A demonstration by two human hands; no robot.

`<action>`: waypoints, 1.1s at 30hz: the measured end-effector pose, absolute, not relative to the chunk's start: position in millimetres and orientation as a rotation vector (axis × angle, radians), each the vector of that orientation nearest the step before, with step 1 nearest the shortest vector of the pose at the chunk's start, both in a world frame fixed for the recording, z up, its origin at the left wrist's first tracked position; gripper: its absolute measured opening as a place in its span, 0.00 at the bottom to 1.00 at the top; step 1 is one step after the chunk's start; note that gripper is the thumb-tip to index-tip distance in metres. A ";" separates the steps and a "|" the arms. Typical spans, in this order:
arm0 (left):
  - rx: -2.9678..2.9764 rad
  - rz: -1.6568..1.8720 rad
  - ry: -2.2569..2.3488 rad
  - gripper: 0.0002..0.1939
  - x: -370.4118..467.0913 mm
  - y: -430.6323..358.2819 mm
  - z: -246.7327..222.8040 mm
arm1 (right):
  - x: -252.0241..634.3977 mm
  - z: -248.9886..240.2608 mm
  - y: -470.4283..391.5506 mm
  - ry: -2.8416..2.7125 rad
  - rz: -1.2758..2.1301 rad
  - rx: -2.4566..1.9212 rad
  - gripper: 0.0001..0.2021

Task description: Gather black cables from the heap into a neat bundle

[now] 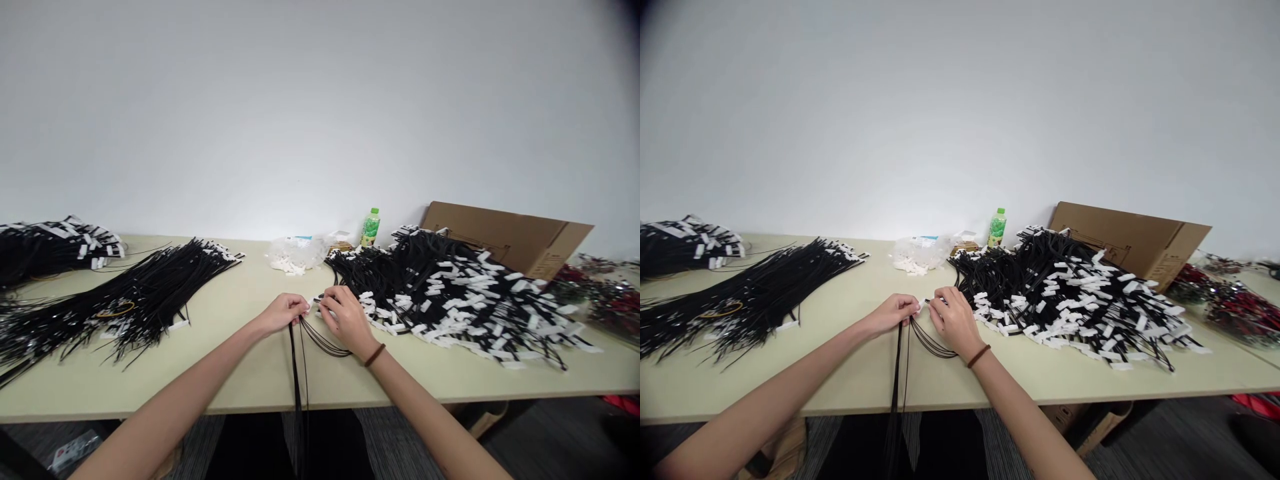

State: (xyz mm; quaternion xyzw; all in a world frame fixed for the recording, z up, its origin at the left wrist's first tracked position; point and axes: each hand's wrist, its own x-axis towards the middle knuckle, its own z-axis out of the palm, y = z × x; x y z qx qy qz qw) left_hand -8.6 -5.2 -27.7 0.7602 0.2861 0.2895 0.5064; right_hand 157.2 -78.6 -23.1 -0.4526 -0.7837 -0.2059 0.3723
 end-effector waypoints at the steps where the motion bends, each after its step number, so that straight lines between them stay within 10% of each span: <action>1: 1.830 0.696 0.687 0.18 -8.7 -5.7 -27.5 | 157.1 -23.1 -78.5 -2.021 -0.516 -1.164 0.05; 14: 1.821 0.641 0.646 0.18 -8.8 -8.2 -27.1 | 156.6 -27.6 -76.4 -2.086 -0.032 -1.112 0.08; 33: 1.602 0.815 0.707 0.19 -7.5 -6.3 -25.5 | 149.2 -19.7 -83.9 -1.940 -0.350 -1.030 0.13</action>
